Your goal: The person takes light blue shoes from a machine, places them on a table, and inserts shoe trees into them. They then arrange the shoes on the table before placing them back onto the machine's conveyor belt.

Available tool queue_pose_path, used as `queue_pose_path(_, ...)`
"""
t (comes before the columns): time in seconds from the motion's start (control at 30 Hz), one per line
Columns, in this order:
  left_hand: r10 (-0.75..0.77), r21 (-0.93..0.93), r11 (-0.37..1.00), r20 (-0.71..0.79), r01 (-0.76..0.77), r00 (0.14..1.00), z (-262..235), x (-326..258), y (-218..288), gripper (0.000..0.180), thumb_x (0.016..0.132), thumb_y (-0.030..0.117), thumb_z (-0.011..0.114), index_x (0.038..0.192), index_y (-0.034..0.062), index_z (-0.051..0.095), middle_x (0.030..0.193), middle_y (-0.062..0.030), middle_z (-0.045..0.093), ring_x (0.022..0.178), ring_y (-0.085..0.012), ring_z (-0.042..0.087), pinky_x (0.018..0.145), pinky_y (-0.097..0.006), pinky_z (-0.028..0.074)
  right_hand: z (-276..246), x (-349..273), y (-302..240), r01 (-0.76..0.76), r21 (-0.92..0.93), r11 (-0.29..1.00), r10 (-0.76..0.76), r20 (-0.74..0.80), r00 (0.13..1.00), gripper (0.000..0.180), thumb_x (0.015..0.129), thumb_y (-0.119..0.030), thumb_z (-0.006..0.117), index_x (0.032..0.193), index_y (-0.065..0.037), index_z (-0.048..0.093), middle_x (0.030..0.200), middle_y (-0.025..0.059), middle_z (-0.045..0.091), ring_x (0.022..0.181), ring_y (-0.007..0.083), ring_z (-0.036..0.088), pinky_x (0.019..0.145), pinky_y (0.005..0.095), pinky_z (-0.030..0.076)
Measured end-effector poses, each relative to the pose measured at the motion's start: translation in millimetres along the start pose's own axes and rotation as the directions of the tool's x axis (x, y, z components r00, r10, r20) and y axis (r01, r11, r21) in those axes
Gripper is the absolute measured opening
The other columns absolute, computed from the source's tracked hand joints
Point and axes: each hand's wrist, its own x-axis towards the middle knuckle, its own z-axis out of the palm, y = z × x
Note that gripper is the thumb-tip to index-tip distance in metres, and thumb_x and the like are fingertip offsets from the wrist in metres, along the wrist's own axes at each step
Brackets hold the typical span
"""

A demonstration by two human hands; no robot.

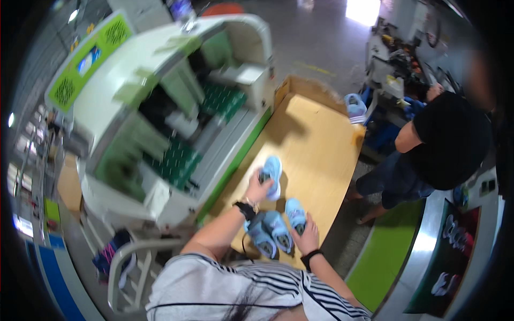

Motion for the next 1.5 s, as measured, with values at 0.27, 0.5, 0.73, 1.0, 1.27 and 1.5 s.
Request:
queue_pose_path(0.27,0.359,0.19,0.931,-0.638,-0.313,0.681,-86,-61,199,0.066,0.089,0.009,0.064,0.145,0.0029,0.029,0.144,-0.0174,0.028,0.129,-0.0253,0.035,0.112,-0.039,0.027,4,3,-10,-0.03,0.086,0.996,0.035,-0.055,0.998,0.081,0.076,-0.007,0.076,0.143,0.0,0.033,0.134,0.026,0.044,0.124,0.0433,0.046,0.104,0.0461,0.04)
queue_pose_path(0.5,0.353,0.339,0.934,-0.836,-0.11,0.42,-167,-7,183,0.072,0.087,0.01,0.058,0.148,-0.0047,0.023,0.153,-0.0322,0.013,0.142,-0.045,0.02,0.115,-0.048,0.024,-39,23,-43,-0.254,0.343,0.904,0.233,0.1,0.967,0.069,0.082,-0.011,0.07,0.14,-0.002,0.036,0.125,0.0239,0.054,0.115,0.0337,0.057,0.098,0.0388,0.045)
queue_pose_path(0.73,0.366,0.247,0.928,-0.745,-0.28,0.557,-129,-33,170,0.074,0.095,0.016,0.059,0.152,-0.0032,0.015,0.156,-0.0297,0.01,0.145,-0.0433,0.017,0.117,-0.046,0.02,-101,149,-183,0.319,0.585,0.745,-0.37,-0.035,0.928,0.062,0.088,-0.008,0.068,0.141,-0.004,0.038,0.125,0.0139,0.056,0.116,0.0206,0.056,0.098,0.0343,0.047)
queue_pose_path(1.0,-0.005,0.699,0.707,-0.154,0.113,0.988,-58,-145,54,0.084,0.089,0.028,0.062,0.156,0.0073,0.015,0.161,-0.0221,0.006,0.147,-0.0448,0.008,0.115,-0.061,0.012,-1,383,-291,0.732,0.126,0.669,-0.742,0.048,0.669,0.067,0.089,-0.013,0.066,0.148,-0.008,0.033,0.14,0.0232,0.047,0.126,0.0385,0.05,0.108,0.0374,0.038)
queue_pose_path(1.27,-0.465,0.859,0.478,0.073,0.181,0.882,-77,-174,-12,0.09,0.091,0.042,0.057,0.157,0.01,0.005,0.164,-0.0161,-0.005,0.149,-0.0432,-0.003,0.112,-0.07,0.014,90,313,-154,0.383,-0.529,0.757,-0.131,0.452,0.882,0.095,0.079,-0.057,0.069,0.151,-0.008,0.029,0.14,0.0245,0.046,0.128,0.0396,0.045,0.108,0.0471,0.036)
queue_pose_path(1.5,-0.485,0.889,0.413,0.031,0.198,0.874,-77,-198,-30,0.1,0.087,0.051,0.062,0.157,0.0091,0.004,0.163,-0.0182,-0.006,0.149,-0.0443,-0.003,0.11,-0.072,0.014,29,146,-82,0.231,-0.179,0.956,-0.187,0.236,0.954,0.079,0.054,-0.036,0.092,0.118,-0.004,0.058,0.11,0.0198,0.063,0.105,0.0372,0.06,0.091,0.0432,0.049)
